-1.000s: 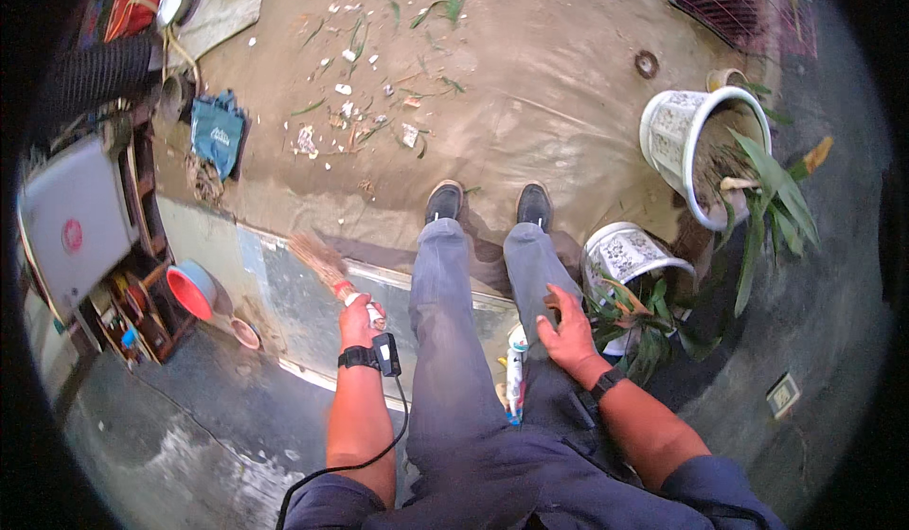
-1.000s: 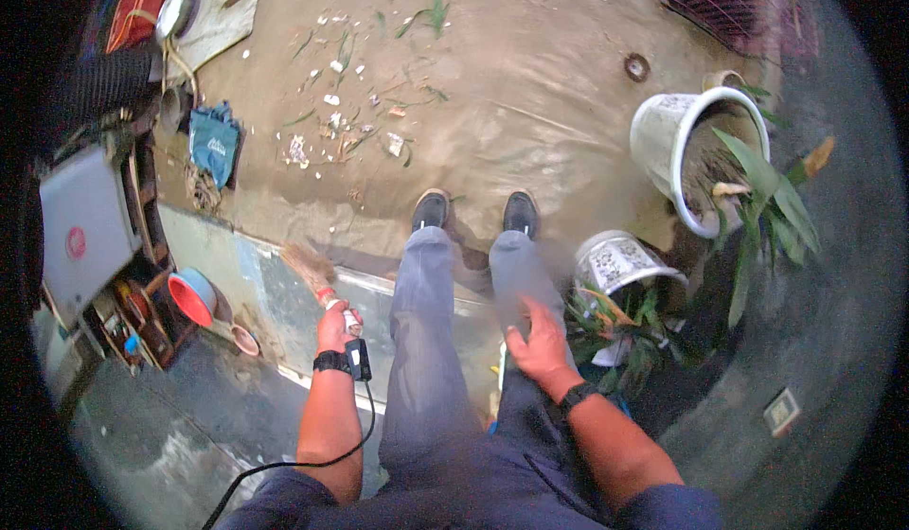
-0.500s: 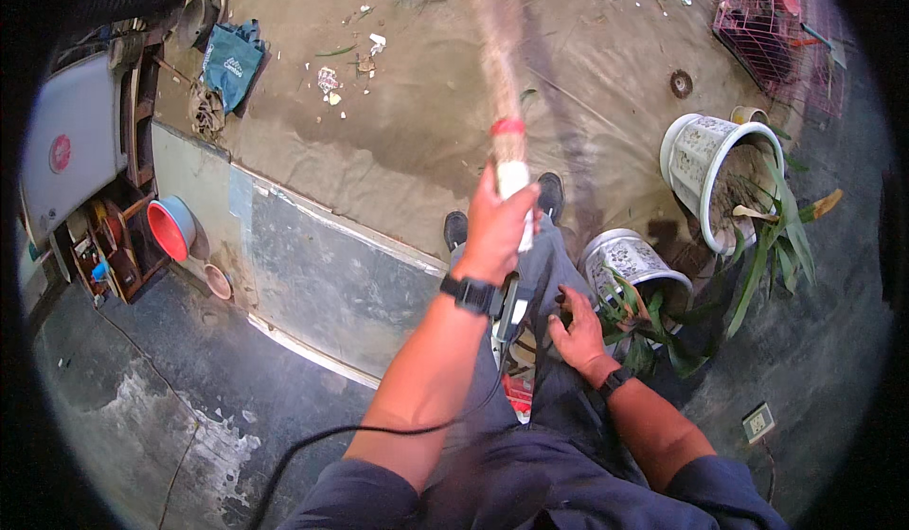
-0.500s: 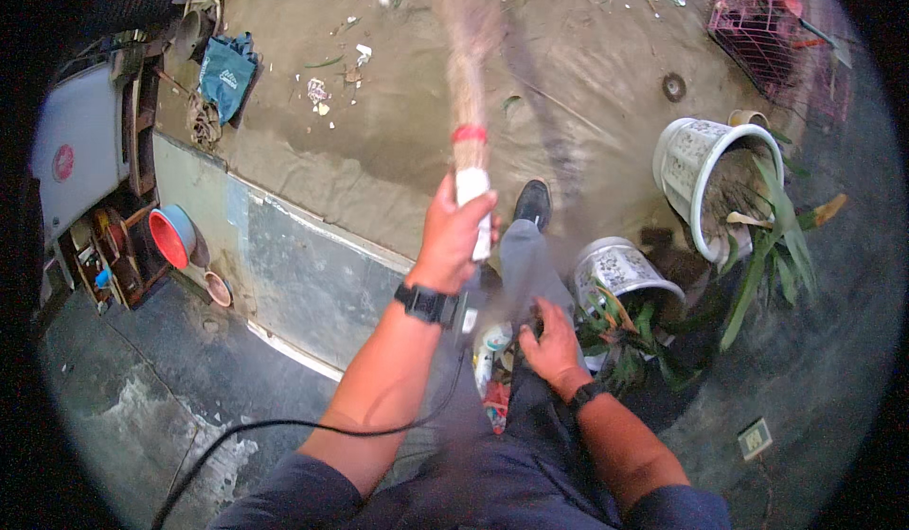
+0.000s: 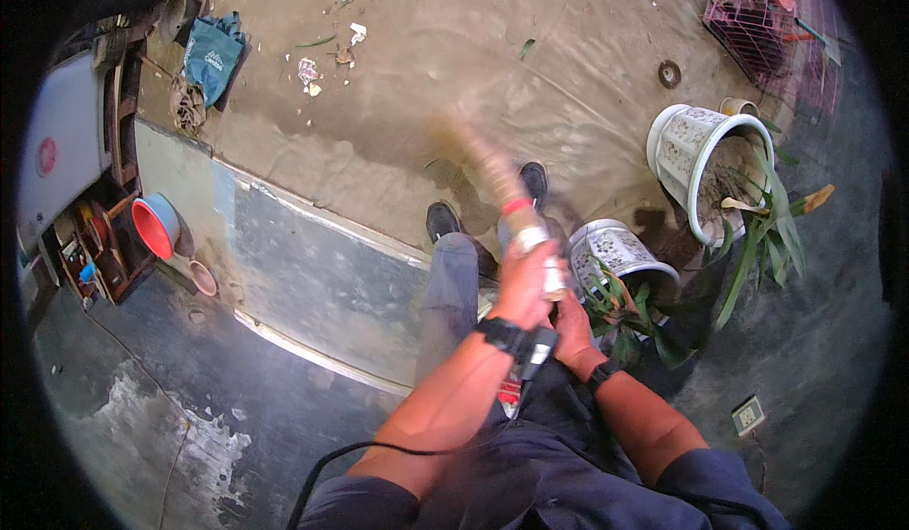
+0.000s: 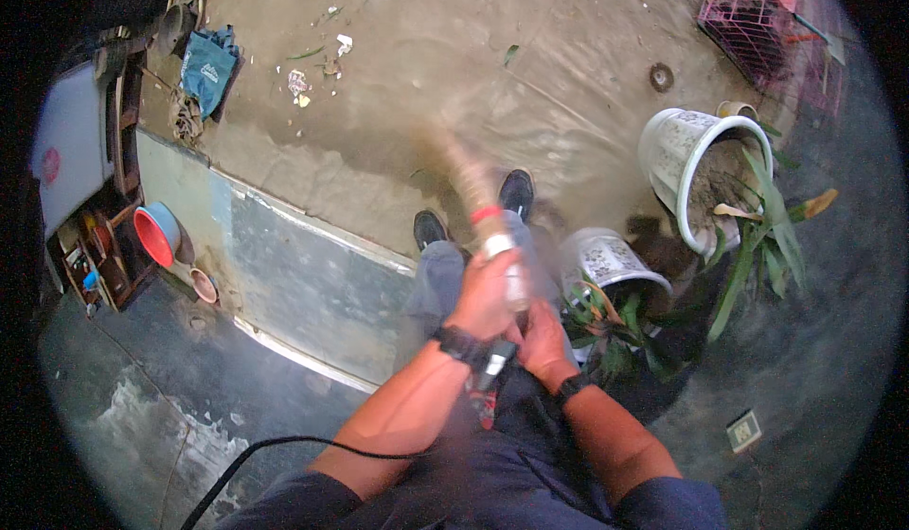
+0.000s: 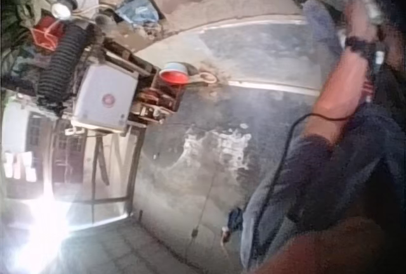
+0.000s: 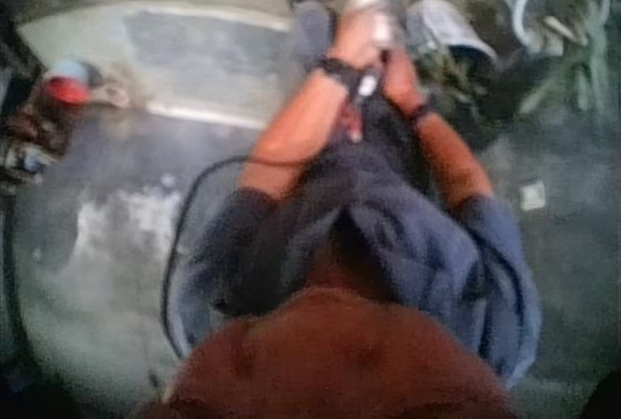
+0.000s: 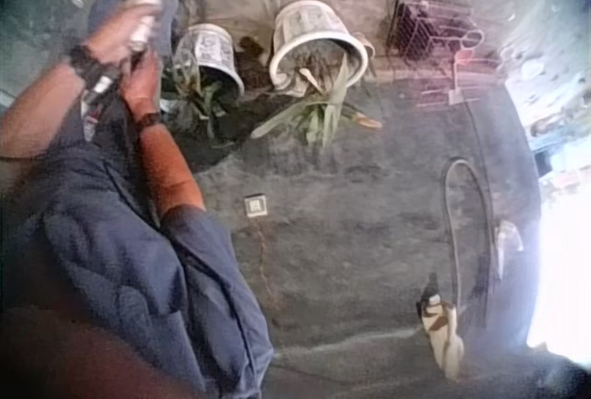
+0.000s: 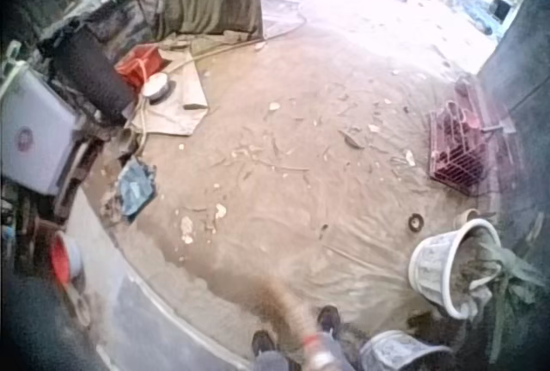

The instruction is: The person sweeps a cluttered outdoor area with a traditional straw broom, moving debris toward a red basin. They briefly pick up a pink plastic object and continue sweeping around various items including buckets, a washing machine, and a birdcage.

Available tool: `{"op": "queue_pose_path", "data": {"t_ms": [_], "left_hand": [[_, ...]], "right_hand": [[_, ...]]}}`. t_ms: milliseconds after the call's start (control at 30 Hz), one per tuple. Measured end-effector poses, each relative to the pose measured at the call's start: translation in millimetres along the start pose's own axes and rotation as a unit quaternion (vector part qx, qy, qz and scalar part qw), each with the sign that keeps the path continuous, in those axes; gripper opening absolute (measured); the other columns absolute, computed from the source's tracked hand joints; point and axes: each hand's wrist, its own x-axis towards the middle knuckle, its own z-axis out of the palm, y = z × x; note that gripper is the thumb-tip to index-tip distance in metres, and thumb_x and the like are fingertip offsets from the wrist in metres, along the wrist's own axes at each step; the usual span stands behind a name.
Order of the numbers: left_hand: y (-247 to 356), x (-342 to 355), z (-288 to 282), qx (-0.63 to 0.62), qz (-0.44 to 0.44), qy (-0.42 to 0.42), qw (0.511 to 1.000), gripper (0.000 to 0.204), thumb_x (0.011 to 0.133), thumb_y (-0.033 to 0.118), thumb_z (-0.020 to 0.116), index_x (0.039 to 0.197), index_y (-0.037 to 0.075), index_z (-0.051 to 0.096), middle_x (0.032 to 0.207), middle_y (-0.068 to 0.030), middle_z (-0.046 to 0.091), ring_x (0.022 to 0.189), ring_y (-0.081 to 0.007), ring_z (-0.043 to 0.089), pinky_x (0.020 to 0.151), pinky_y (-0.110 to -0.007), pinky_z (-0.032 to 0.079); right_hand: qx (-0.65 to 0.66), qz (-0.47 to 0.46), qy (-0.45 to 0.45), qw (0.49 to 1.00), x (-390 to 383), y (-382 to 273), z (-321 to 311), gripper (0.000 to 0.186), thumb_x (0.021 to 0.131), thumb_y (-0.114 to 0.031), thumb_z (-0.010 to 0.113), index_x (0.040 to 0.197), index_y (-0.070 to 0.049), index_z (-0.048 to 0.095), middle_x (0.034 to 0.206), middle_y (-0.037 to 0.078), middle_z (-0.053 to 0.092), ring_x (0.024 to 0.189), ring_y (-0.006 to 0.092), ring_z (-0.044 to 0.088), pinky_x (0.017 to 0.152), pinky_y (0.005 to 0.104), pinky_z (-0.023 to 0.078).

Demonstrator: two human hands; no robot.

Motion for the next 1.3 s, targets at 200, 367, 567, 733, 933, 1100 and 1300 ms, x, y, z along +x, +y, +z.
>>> {"op": "queue_pose_path", "data": {"t_ms": [200,367,567,733,933,1100,1300], "left_hand": [[9,-14,66,0.186,0.056,-0.096,0.976,0.061,0.091,0.006,0.066,0.144,0.007,0.037,0.086,-0.0018,0.059,0.063,-0.0109,0.059,0.05,-0.026,0.049],[31,-31,-18,0.193,0.184,0.108,0.958,0.06,0.09,0.003,0.065,0.142,0.014,0.038,0.086,-0.0023,0.059,0.062,-0.0118,0.058,0.05,-0.028,0.05],[116,-11,-133,0.113,0.216,0.325,0.914,0.022,0.092,0.006,0.059,0.11,0.009,0.047,0.079,-0.0064,0.059,0.056,-0.0174,0.06,0.046,-0.031,0.05],[118,37,-57,0.082,0.197,0.163,0.963,0.021,0.09,0.006,0.064,0.105,0.007,0.05,0.075,-0.0055,0.058,0.057,-0.0181,0.062,0.045,-0.032,0.051],[93,19,44,0.264,0.176,-0.026,0.948,0.06,0.088,0.005,0.067,0.142,0.009,0.041,0.085,-0.0026,0.061,0.06,-0.012,0.059,0.048,-0.027,0.05],[131,-7,-16,0.184,0.267,0.147,0.935,0.045,0.085,0.002,0.066,0.125,0.01,0.047,0.081,-0.001,0.058,0.057,-0.0121,0.057,0.047,-0.029,0.048],[266,-17,-178,0.084,0.294,0.333,0.892,0.027,0.088,0.001,0.063,0.11,0.011,0.05,0.076,-0.0032,0.057,0.054,-0.0159,0.059,0.044,-0.03,0.049]], "right_hand": [[0.27,0.107,-0.041,0.956,3,5,-5,0.047,0.088,-0.029,0.066,0.125,-0.001,0.055,0.11,0.015,0.066,0.099,0.0286,0.066,0.089,0.041,0.053],[0.022,0.011,-0.001,1.0,9,-12,-13,0.054,0.081,-0.021,0.066,0.131,-0.002,0.053,0.115,0.022,0.061,0.106,0.0414,0.06,0.095,0.0469,0.048],[0.042,0.017,-0.009,0.999,16,-20,-23,0.05,0.082,-0.017,0.066,0.129,-0.003,0.055,0.113,0.019,0.062,0.106,0.0378,0.061,0.092,0.0444,0.049],[0.022,0.026,-0.02,0.999,19,-23,-27,0.05,0.082,-0.017,0.066,0.129,-0.004,0.055,0.113,0.019,0.062,0.107,0.0379,0.061,0.094,0.0441,0.049],[0.011,0.001,-0.006,1.0,37,-26,-37,0.05,0.082,-0.016,0.066,0.129,-0.004,0.055,0.114,0.019,0.062,0.106,0.038,0.061,0.094,0.0448,0.049],[0.051,-0.004,-0.006,0.999,61,-33,-49,0.05,0.083,-0.012,0.066,0.131,-0.005,0.054,0.114,0.02,0.062,0.104,0.036,0.063,0.093,0.0432,0.05],[0.032,0.013,0.001,0.999,84,-49,-44,0.051,0.084,-0.01,0.065,0.133,-0.004,0.052,0.115,0.017,0.062,0.104,0.0317,0.064,0.094,0.0405,0.051]]}}
